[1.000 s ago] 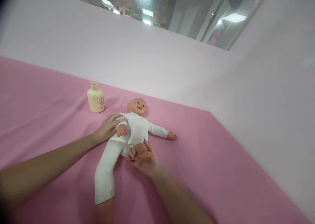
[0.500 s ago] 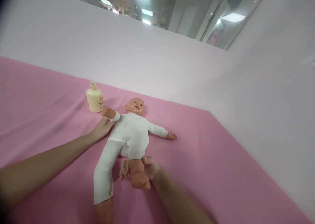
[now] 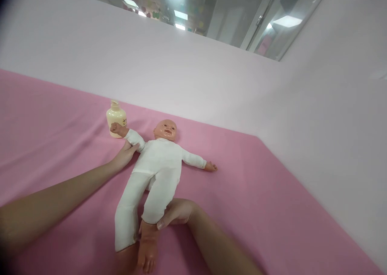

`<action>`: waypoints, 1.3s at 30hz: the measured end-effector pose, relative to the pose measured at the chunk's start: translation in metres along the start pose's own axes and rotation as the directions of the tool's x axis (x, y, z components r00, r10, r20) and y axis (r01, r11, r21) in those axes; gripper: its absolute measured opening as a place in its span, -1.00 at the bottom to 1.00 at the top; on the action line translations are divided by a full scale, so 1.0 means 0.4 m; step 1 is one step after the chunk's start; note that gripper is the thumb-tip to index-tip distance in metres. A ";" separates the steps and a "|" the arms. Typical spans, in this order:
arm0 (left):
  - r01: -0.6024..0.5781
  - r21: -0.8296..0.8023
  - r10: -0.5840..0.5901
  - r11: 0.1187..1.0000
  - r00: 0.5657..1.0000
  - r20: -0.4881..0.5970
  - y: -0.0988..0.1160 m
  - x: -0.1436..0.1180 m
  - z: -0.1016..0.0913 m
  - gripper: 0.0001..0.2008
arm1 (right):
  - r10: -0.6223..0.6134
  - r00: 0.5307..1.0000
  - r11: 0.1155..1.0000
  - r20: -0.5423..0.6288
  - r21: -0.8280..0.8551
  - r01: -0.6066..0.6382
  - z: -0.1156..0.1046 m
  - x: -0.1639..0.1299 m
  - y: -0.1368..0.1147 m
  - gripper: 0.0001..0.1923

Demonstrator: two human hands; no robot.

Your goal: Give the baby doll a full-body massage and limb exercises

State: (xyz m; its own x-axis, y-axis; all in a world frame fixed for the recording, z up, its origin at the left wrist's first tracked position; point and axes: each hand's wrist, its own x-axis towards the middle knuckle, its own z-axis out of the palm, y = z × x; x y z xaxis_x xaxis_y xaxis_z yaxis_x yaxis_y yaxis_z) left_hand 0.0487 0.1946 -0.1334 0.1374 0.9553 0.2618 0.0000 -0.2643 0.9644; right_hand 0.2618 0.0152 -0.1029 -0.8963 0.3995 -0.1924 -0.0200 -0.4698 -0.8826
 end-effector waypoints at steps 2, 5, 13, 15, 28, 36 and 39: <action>-0.007 -0.003 0.007 1.000 1.000 -0.002 -0.001 0.000 0.000 -0.58 | 0.004 1.000 1.000 0.003 -0.014 -0.004 -0.002 0.000 0.001 -0.44; -0.018 -0.022 0.018 1.000 1.000 0.003 0.000 0.000 0.003 -0.56 | 0.004 1.000 1.000 -0.006 -0.031 -0.004 -0.002 -0.003 -0.003 -0.43; -0.057 0.072 0.056 0.996 0.998 0.024 0.014 -0.006 0.003 -0.67 | -0.215 0.966 0.975 0.142 0.080 0.205 -0.027 0.017 0.034 -0.38; -0.165 0.166 0.150 0.972 0.984 0.100 0.022 -0.012 0.003 -0.68 | -0.427 0.896 0.896 0.118 0.186 0.403 -0.034 0.021 0.046 -0.38; -0.570 0.436 0.410 0.696 0.815 0.410 0.023 -0.040 -0.017 -0.43 | -0.302 0.694 0.698 -0.654 0.344 0.628 0.004 0.023 -0.039 -0.54; -0.582 0.434 0.421 0.688 0.807 0.414 0.024 -0.038 -0.016 -0.43 | -0.301 0.705 0.739 -0.643 0.310 0.598 -0.001 0.020 -0.035 -0.51; -0.586 0.428 0.432 0.688 0.805 0.407 0.024 -0.038 -0.015 -0.45 | -0.296 0.705 0.744 -0.644 0.307 0.594 0.001 0.020 -0.036 -0.50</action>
State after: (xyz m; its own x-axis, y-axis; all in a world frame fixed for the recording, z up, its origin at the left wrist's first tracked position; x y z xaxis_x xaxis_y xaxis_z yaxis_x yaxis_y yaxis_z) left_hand 0.0407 0.1783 -0.1280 0.5141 0.6008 0.6122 0.3432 -0.7982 0.4950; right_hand 0.2548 0.0249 -0.0915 -0.3407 0.9280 -0.1505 -0.6830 -0.3544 -0.6386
